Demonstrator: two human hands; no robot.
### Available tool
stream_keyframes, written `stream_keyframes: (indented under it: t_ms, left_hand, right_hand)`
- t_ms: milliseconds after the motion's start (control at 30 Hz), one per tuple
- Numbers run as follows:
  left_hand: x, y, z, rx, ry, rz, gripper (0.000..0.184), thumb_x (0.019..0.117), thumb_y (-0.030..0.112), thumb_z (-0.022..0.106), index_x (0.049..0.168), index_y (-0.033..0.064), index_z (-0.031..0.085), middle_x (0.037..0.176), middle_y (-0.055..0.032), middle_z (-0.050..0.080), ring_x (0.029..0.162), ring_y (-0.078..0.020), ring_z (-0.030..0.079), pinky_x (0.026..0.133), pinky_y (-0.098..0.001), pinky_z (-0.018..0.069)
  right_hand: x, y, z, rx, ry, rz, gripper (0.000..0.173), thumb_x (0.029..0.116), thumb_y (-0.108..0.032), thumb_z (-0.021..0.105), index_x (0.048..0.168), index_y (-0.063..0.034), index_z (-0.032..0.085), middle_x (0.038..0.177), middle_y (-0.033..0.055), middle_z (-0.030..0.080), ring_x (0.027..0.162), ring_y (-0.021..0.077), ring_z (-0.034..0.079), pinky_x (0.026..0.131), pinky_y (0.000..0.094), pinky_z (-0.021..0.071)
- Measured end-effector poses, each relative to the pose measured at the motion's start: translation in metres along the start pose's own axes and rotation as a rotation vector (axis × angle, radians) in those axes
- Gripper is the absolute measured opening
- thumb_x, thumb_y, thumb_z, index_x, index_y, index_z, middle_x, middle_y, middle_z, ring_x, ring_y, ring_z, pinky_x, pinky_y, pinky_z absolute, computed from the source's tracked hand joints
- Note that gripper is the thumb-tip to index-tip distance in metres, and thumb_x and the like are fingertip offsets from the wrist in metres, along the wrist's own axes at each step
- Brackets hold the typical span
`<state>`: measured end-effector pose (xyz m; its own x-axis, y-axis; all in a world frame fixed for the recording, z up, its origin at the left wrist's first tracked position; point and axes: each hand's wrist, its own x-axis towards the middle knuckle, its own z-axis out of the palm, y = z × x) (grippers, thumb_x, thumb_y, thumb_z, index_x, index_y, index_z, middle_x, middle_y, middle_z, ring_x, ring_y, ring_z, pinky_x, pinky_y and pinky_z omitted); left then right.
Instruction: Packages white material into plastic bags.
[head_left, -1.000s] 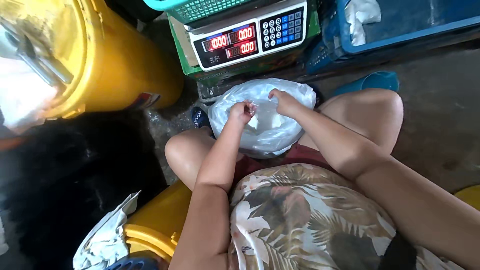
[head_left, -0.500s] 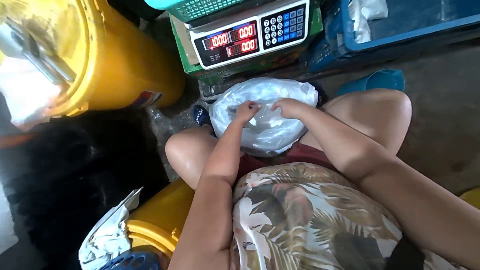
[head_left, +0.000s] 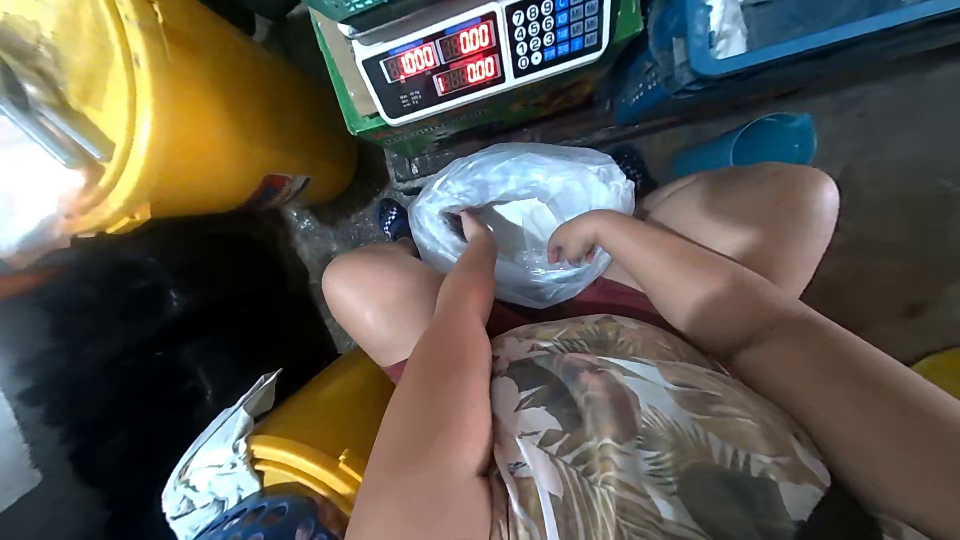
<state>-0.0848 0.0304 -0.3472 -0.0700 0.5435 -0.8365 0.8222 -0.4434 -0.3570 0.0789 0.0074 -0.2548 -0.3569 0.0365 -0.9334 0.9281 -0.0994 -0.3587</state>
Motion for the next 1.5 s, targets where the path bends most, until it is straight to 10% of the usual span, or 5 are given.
stream_keyframes:
  t_ms: [500,767,1233,1500]
  left_hand:
    - [-0.002,-0.025,-0.013,-0.268,-0.024,0.226,0.065,0.0939,0.060,0.062,0.124,0.0031,0.069,0.132,-0.0234,0.065,0.125,-0.0428,0.061,0.096,-0.0664,0.0494]
    - [-0.012,0.012,-0.025,-0.323,0.038,0.332,0.041,0.0958,0.034,0.065,0.121,0.0016,0.068,0.125,-0.0240,0.067,0.116,-0.0445,0.065,0.086,-0.0674,0.0523]
    - [-0.004,-0.067,-0.013,-0.543,0.162,0.325,0.059,0.0987,0.062,0.057,0.130,0.0135,0.067,0.126,-0.0190,0.070,0.121,-0.0401,0.065,0.098,-0.0677,0.0488]
    - [-0.046,-0.103,0.010,-0.592,0.173,0.274,0.057,0.1011,0.059,0.055,0.129,0.0103,0.067,0.124,-0.0207,0.070,0.119,-0.0402,0.065,0.098,-0.0669,0.0485]
  right_hand:
    - [-0.014,-0.003,-0.001,0.004,-0.018,-0.100,0.036,0.0965,-0.003,0.065,0.131,-0.0119,0.067,0.118,0.0147,0.070,0.096,0.0310,0.068,0.082,0.0512,0.0554]
    - [-0.028,-0.009,-0.001,0.040,-0.028,-0.110,0.037,0.0957,0.001,0.065,0.131,-0.0079,0.066,0.121,0.0165,0.068,0.101,0.0337,0.068,0.086,0.0528,0.0546]
    - [0.002,-0.014,-0.005,0.167,0.063,0.166,0.025,0.0956,-0.017,0.068,0.116,-0.0028,0.070,0.102,0.0166,0.067,0.092,0.0276,0.063,0.083,0.0493,0.0510]
    - [-0.031,-0.037,-0.014,0.017,0.218,0.294,0.025,0.0958,-0.010,0.065,0.109,0.0120,0.066,0.121,0.0274,0.064,0.116,0.0384,0.062,0.096,0.0556,0.0484]
